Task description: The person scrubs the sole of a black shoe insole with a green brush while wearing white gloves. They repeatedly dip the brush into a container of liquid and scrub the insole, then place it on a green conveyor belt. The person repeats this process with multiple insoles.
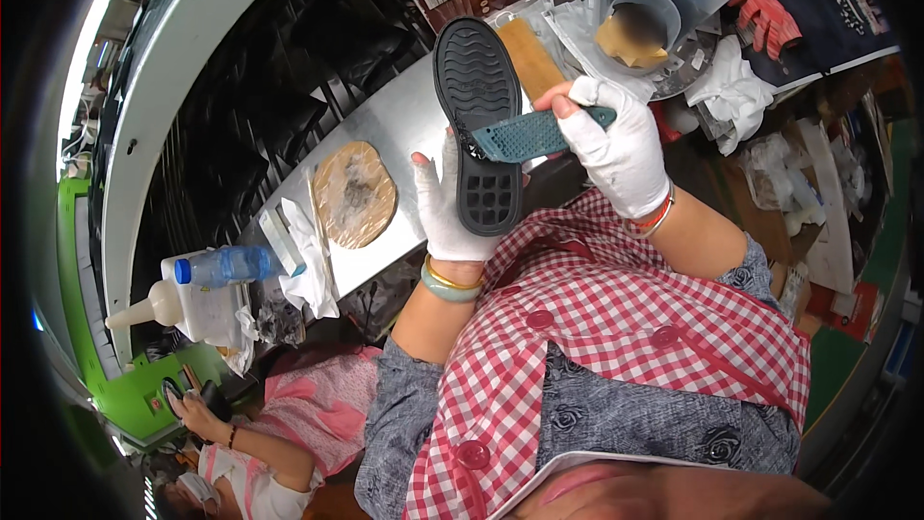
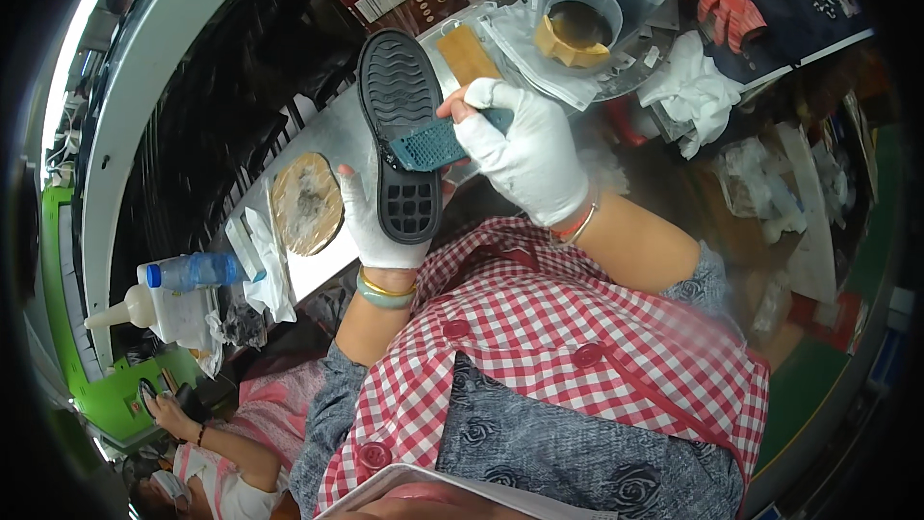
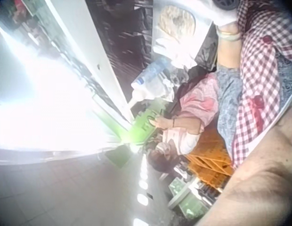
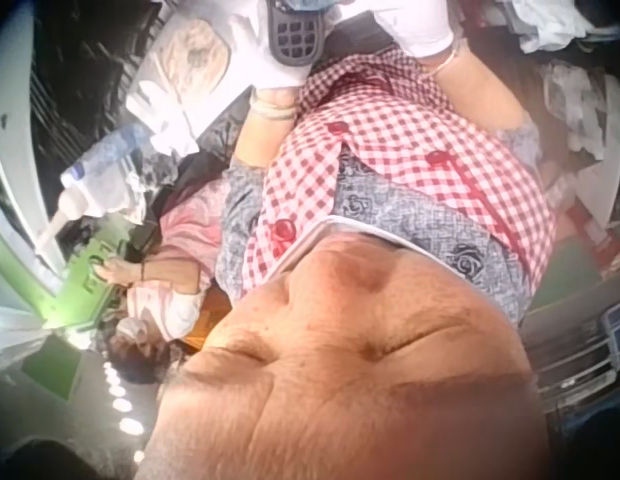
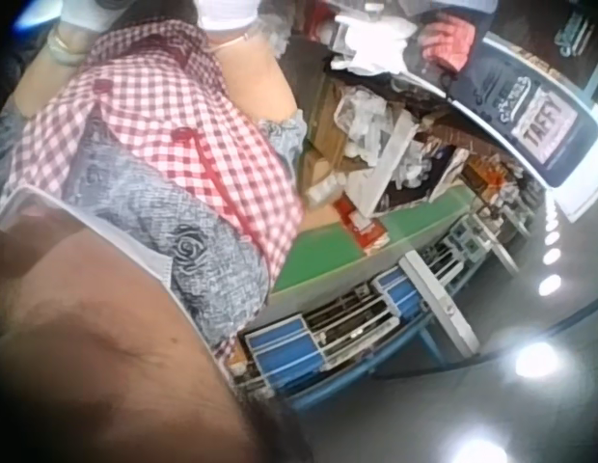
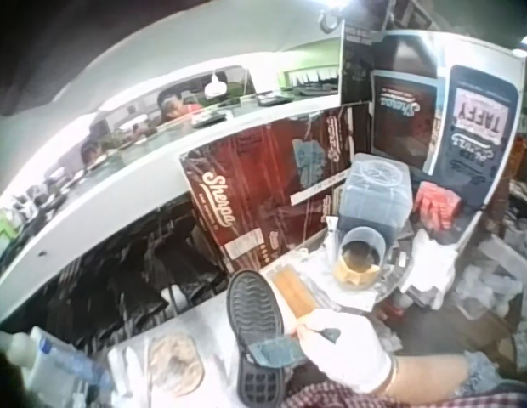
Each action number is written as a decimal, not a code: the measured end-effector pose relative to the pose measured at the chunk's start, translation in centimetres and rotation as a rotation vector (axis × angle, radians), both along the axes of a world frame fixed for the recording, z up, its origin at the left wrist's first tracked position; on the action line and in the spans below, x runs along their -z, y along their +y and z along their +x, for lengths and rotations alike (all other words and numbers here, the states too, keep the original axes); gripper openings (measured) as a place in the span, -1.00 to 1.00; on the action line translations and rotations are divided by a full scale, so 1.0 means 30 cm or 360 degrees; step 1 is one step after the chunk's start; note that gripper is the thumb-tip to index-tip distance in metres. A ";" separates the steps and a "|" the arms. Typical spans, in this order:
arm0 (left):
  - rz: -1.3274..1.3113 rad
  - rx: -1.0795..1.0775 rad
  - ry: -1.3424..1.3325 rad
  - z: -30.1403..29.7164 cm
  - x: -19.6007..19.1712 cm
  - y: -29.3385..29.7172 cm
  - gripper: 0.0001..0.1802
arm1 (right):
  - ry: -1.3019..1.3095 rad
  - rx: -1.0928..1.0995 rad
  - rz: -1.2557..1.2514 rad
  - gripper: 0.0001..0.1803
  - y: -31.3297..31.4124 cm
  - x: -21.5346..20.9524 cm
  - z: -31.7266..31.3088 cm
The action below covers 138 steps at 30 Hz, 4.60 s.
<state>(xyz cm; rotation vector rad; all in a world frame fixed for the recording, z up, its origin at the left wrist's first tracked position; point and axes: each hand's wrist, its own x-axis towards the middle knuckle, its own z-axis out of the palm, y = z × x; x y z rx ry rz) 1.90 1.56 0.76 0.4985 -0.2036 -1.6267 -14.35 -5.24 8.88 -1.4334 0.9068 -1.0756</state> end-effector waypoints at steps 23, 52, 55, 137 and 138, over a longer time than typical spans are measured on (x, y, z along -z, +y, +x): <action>-0.0044 0.0189 0.0521 0.016 -0.005 -0.011 -0.12 | 0.0375 -0.0618 -0.0255 -0.85 0.037 -0.014 -0.033; 0.0133 0.1204 -0.0449 0.119 0.014 -0.048 0.01 | 0.0562 -0.1234 0.0470 -0.78 -0.033 -0.088 0.033; 0.0216 0.1245 -0.0533 0.121 0.010 -0.041 0.12 | 0.0558 -0.1229 0.0461 -0.78 -0.049 -0.065 -0.010; -0.0230 0.0389 -0.0068 -0.077 -0.062 0.010 -0.11 | -0.0165 0.0164 -0.0073 -0.79 -0.145 -0.010 -0.049; -0.0229 0.0419 -0.0089 -0.064 -0.042 0.004 -0.10 | -0.0194 0.0107 -0.0034 -0.78 -0.129 -0.021 -0.045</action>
